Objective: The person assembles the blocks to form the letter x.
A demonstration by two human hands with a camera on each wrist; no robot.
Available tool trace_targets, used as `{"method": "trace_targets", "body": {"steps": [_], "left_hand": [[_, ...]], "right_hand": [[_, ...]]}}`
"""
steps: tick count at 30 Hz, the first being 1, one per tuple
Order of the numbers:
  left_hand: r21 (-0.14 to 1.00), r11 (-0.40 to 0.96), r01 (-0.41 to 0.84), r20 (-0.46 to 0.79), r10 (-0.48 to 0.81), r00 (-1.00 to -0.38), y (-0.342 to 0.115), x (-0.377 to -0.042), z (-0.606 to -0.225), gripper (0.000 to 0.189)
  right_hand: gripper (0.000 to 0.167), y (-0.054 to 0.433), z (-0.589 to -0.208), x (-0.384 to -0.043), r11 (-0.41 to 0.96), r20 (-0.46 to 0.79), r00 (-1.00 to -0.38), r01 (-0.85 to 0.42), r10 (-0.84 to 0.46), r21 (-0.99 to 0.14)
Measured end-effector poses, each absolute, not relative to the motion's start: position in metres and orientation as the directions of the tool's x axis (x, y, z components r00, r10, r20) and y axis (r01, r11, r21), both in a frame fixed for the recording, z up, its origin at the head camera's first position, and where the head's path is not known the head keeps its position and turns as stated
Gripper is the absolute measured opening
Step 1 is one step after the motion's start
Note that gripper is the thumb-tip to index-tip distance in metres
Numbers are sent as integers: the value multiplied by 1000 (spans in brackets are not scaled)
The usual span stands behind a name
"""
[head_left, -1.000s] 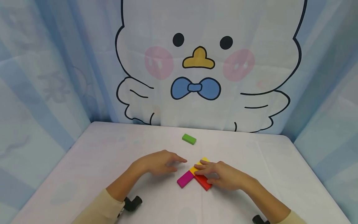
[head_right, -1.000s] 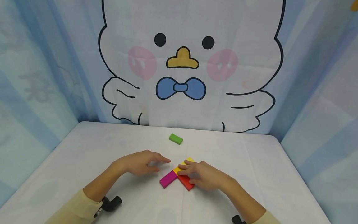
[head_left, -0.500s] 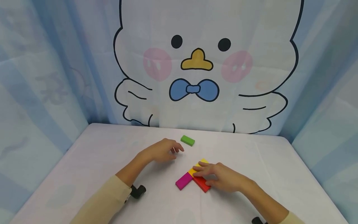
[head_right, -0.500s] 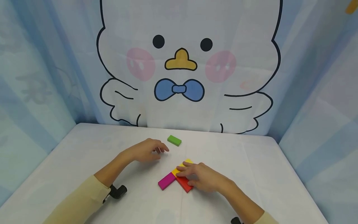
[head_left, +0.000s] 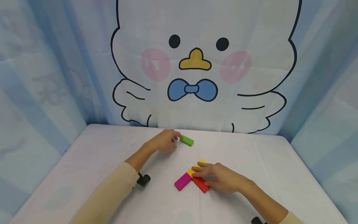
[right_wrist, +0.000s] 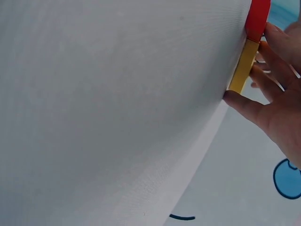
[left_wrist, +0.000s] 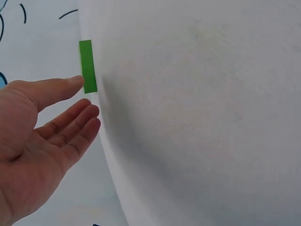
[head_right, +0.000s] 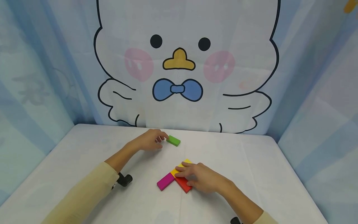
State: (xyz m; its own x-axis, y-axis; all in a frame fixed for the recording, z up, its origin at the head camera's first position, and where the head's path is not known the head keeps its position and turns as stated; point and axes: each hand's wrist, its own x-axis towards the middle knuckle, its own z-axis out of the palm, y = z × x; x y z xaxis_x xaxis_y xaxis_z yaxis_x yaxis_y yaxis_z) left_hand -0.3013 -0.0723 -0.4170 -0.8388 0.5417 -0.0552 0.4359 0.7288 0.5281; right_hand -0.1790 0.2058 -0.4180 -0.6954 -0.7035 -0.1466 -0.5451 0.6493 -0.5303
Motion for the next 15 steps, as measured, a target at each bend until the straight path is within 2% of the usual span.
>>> {"method": "trace_targets", "body": {"steps": [6, 15], "left_hand": [[553, 729, 404, -55, 516, -855, -66, -313, -420, 44], [587, 689, 426, -23, 540, -842, -60, -327, -428, 46]], "right_hand": [[56, 205, -418, -179, 648, -147, -695, -544, -704, -533], [56, 204, -417, -177, 657, -148, -702, -541, -696, -525]]}}
